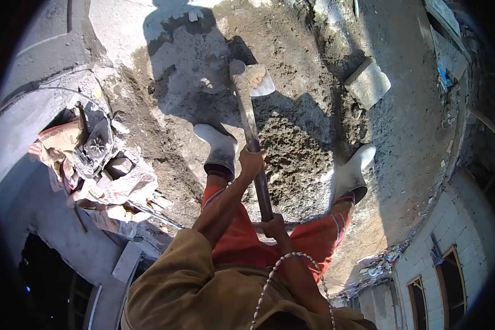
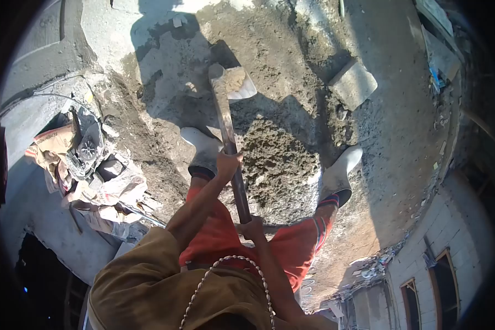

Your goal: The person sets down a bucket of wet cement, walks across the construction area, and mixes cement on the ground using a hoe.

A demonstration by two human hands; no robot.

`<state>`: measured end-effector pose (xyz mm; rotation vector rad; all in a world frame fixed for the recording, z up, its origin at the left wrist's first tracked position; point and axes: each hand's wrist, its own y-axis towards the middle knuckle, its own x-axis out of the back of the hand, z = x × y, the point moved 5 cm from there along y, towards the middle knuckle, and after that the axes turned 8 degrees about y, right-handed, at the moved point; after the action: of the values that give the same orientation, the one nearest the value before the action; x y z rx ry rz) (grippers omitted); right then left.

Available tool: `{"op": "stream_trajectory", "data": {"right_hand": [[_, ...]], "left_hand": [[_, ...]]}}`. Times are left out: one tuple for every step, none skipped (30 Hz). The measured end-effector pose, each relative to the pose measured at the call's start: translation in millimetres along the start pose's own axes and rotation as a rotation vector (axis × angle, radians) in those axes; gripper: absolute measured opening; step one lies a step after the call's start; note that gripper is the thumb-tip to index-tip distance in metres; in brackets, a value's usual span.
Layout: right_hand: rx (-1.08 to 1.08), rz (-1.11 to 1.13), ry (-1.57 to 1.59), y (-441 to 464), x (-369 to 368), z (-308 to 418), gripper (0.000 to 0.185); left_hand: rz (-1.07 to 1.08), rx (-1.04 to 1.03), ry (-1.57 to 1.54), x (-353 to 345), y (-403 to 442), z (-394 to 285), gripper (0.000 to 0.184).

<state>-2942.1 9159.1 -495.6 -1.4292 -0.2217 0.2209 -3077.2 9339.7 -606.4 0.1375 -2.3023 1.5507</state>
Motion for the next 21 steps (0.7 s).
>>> {"op": "stream_trajectory", "data": {"right_hand": [[0.043,0.120,0.151,27,2,54,0.025],[0.315,0.081,0.115,93,-9,59,0.021],[0.369,0.096,0.210,102,-2,132,0.020],[0.353,0.157,0.198,131,-5,173,0.031],[0.549,0.121,0.063,141,-5,227,0.028],[0.314,0.159,0.053,142,-9,267,0.020],[0.358,0.217,0.113,158,-22,285,0.013],[0.399,0.279,0.175,173,-36,302,0.011],[0.366,0.264,0.218,182,-56,302,0.011],[0.333,0.243,0.267,190,-73,297,0.013],[0.296,0.218,0.314,192,-78,290,0.016],[0.237,0.221,0.340,187,-80,276,0.016],[0.172,0.227,0.371,173,-84,257,0.016],[0.131,0.240,0.389,158,-87,248,0.017],[0.103,0.220,0.426,147,-94,228,0.017],[0.087,0.188,0.460,141,-99,201,0.016],[0.093,0.147,0.499,135,-94,189,0.016],[0.074,0.215,0.511,121,-85,183,0.016],[0.049,0.283,0.522,104,-77,176,0.016],[0.026,0.277,0.529,94,-73,163,0.015],[0.011,0.273,0.532,93,-72,148,0.014]], "left_hand": [[-0.113,-0.082,-0.065,33,11,-68,0.026],[-0.108,-0.101,-0.167,48,46,-102,0.025],[-0.169,-0.258,-0.186,67,96,-129,0.022],[-0.205,-0.295,-0.181,93,101,-182,0.016],[-0.243,-0.280,-0.112,113,121,-216,0.017],[-0.233,-0.316,-0.071,130,126,-248,0.022],[-0.238,-0.333,-0.028,144,142,-263,0.029],[-0.231,-0.330,0.038,154,178,-265,0.030],[-0.228,-0.327,0.097,162,204,-260,0.030],[-0.230,-0.323,0.124,164,218,-248,0.030],[-0.227,-0.317,0.151,161,228,-233,0.029],[-0.217,-0.305,0.187,157,232,-213,0.029],[-0.190,-0.245,0.241,150,231,-188,0.029],[-0.181,-0.200,0.283,143,223,-172,0.030],[-0.170,-0.154,0.330,138,210,-156,0.030],[-0.172,-0.155,0.408,129,190,-146,0.031],[-0.174,-0.178,0.481,120,176,-145,0.032],[-0.193,-0.152,0.426,113,179,-125,0.033],[-0.208,-0.120,0.372,105,183,-101,0.034],[-0.175,-0.130,0.377,99,173,-90,0.039],[-0.149,-0.146,0.380,95,162,-83,0.044]]}}
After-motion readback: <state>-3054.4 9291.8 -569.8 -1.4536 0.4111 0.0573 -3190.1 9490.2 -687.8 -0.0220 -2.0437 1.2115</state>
